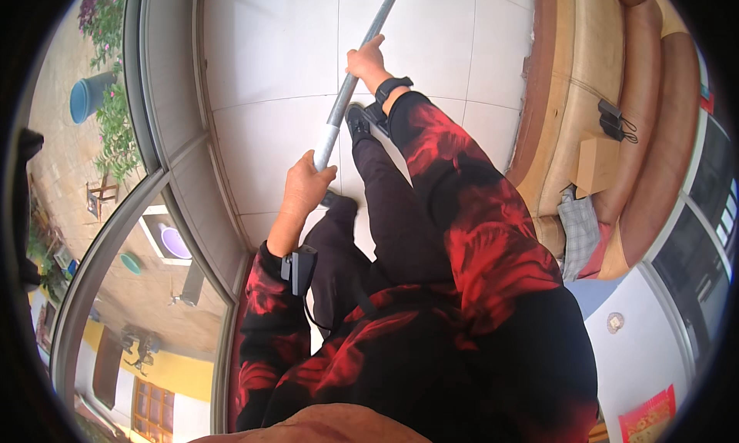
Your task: The person sweeps a tiled floor using a long-handled broom, moving back and forth across the room. They briefly pause to adjust the broom head before continuing to sweep toward a doorway.
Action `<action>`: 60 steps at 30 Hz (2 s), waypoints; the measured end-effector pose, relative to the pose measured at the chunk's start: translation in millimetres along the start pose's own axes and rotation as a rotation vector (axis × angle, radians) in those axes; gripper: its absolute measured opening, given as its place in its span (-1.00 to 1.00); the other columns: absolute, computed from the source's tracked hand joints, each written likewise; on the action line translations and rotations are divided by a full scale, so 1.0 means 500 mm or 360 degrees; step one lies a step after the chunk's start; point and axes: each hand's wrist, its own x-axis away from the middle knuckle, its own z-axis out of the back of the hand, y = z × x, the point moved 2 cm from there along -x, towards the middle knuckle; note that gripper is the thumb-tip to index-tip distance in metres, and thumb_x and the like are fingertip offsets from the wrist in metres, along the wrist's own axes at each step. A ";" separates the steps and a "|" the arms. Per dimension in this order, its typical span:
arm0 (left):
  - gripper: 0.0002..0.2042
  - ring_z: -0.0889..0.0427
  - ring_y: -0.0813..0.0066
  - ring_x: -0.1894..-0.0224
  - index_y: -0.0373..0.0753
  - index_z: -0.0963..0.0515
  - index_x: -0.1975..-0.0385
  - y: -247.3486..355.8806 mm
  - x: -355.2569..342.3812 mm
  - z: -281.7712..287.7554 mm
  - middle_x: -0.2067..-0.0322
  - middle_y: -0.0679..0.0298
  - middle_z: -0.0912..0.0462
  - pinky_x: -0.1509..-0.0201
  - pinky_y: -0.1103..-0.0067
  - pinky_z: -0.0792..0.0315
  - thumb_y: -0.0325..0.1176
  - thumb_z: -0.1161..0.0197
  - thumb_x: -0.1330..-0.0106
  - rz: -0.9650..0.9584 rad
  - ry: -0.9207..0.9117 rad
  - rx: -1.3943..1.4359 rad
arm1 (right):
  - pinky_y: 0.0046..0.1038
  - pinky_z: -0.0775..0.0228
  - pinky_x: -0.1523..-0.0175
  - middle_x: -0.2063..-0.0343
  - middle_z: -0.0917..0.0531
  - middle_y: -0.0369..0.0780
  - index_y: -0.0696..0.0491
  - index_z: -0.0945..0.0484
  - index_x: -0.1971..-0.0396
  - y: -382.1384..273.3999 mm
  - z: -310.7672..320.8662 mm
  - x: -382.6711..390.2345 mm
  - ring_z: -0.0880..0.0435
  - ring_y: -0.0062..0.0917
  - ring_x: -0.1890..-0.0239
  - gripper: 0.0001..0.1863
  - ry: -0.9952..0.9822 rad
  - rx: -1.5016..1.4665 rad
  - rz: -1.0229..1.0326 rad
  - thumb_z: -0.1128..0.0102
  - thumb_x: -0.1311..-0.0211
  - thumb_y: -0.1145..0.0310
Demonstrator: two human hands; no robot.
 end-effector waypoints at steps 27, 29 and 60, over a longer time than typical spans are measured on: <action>-0.77 -0.54 0.00 0.56 -0.36 -0.45 0.43 -0.631 0.976 0.249 0.66 -0.06 -0.49 0.54 0.34 -0.34 -0.34 -0.25 -0.04 0.0903 -0.0065 -0.0059 | -0.29 -0.45 0.40 0.51 -0.53 0.08 0.43 0.45 -0.14 0.246 -0.577 0.706 -0.58 -0.21 0.50 -0.07 -0.0730 0.0261 -0.0324 -0.04 -0.06 0.34; -0.74 -0.55 -0.02 0.53 -0.36 -0.46 0.38 -0.591 0.845 0.250 0.62 -0.07 -0.51 0.51 0.34 -0.35 -0.31 -0.27 -0.04 0.0758 -0.0139 -0.0121 | -0.36 -0.43 0.57 0.61 -0.53 -0.03 0.36 0.55 -0.14 0.197 -0.544 0.573 -0.57 -0.35 0.67 -0.05 -0.0700 -0.0331 -0.0542 -0.04 -0.03 0.49; -0.73 -0.52 0.45 0.59 -0.36 -0.50 0.36 -0.844 1.157 0.238 0.65 0.11 -0.53 0.47 0.50 -0.40 -0.34 -0.33 -0.01 0.0972 0.0013 0.0096 | -0.25 -0.41 0.27 0.30 -0.49 0.20 0.27 0.58 -0.18 0.219 -0.777 1.031 -0.55 -0.10 0.43 -0.05 -0.1002 0.0162 -0.0172 0.02 -0.12 0.30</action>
